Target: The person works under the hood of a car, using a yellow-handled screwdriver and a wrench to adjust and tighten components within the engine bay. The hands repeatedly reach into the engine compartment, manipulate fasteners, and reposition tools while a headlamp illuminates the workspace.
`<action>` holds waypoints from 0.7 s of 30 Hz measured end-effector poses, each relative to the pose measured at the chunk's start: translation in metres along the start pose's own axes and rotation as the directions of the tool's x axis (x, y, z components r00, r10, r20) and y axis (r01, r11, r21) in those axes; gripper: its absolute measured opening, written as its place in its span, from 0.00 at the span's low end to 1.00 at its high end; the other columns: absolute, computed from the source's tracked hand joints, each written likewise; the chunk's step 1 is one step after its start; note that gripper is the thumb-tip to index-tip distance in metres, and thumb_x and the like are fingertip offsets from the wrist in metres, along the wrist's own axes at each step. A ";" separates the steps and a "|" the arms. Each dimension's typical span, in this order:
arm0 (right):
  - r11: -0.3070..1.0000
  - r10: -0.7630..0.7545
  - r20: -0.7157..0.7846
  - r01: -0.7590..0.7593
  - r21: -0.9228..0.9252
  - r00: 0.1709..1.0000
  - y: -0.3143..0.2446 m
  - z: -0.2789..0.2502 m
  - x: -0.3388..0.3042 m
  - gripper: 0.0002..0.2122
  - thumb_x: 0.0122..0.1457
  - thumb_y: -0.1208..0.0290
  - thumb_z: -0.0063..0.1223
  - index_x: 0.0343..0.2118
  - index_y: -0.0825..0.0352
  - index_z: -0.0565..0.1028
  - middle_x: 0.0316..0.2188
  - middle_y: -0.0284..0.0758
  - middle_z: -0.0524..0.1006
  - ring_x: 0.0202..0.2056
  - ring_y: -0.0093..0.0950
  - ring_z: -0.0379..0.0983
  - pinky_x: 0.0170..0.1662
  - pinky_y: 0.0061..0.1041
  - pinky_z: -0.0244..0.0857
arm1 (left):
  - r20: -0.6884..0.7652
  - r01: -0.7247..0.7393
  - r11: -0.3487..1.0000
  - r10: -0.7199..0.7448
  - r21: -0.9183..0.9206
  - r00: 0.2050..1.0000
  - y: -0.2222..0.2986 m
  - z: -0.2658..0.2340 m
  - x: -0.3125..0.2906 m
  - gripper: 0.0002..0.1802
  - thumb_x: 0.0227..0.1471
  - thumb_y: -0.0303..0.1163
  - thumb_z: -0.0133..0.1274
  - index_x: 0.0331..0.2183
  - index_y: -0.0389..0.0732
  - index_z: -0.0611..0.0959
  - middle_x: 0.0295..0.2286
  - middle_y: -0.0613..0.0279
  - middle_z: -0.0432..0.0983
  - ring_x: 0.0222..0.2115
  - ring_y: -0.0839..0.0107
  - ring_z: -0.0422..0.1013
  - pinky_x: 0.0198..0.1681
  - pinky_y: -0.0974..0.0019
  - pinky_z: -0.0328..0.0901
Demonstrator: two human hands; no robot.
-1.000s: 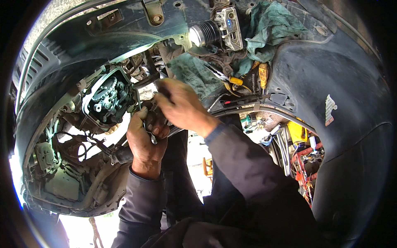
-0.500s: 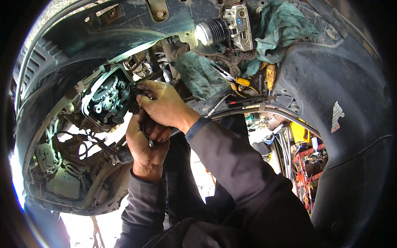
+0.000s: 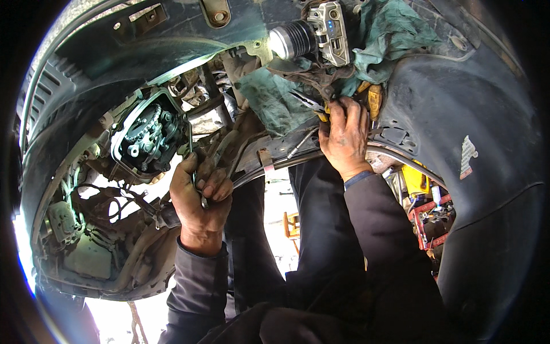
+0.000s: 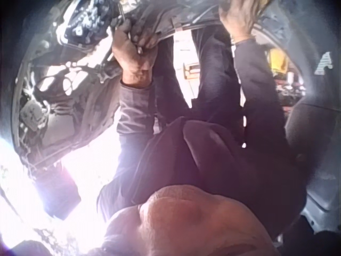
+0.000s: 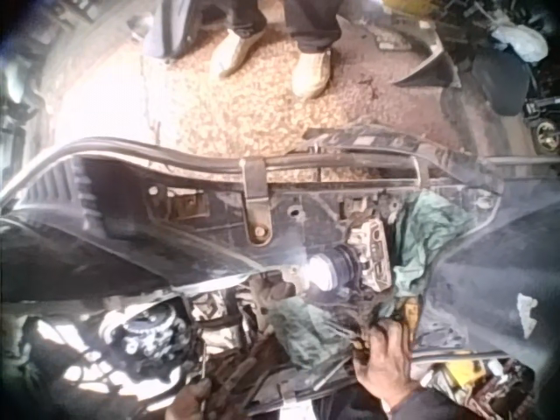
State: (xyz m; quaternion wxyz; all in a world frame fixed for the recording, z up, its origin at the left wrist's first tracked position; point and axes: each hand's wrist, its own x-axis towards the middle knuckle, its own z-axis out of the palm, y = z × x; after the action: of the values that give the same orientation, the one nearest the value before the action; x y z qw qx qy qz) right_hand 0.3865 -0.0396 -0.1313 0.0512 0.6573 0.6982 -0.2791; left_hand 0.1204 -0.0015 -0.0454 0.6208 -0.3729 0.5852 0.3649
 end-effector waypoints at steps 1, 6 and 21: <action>1.000 0.001 0.013 -0.001 -0.001 1.000 -0.001 0.001 0.000 0.31 0.37 0.77 0.66 0.49 0.67 0.68 0.49 0.45 0.66 0.49 0.48 0.63 0.52 0.45 0.60 | 0.018 0.004 1.000 -0.004 -0.014 1.000 0.001 0.000 0.000 0.08 0.61 0.34 0.39 0.31 0.45 0.70 0.14 0.74 0.54 0.12 0.80 0.52 0.17 0.73 0.51; 0.999 0.037 -0.015 -0.036 0.028 0.999 -0.006 -0.010 -0.003 0.28 0.39 0.78 0.58 0.49 0.68 0.67 0.48 0.43 0.67 0.45 0.49 0.65 0.49 0.45 0.63 | -0.005 -0.010 1.000 0.010 -0.022 1.000 0.003 0.002 -0.001 0.10 0.63 0.34 0.39 0.29 0.45 0.71 0.14 0.75 0.56 0.11 0.82 0.53 0.15 0.75 0.51; 0.980 -0.032 -0.044 0.041 0.197 0.998 -0.012 -0.054 0.006 0.20 0.45 0.76 0.60 0.43 0.69 0.69 0.43 0.44 0.72 0.44 0.46 0.70 0.46 0.40 0.67 | -0.005 -0.005 0.979 0.004 -0.205 1.000 0.014 0.018 -0.004 0.07 0.61 0.32 0.42 0.30 0.47 0.72 0.13 0.75 0.56 0.12 0.82 0.55 0.15 0.75 0.53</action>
State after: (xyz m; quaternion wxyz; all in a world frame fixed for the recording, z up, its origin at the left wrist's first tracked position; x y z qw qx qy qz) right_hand 0.3901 -0.0093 -0.0845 -0.0337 0.6518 0.6798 -0.3344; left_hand 0.1160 0.0204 -0.0412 0.5766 -0.4345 0.5468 0.4240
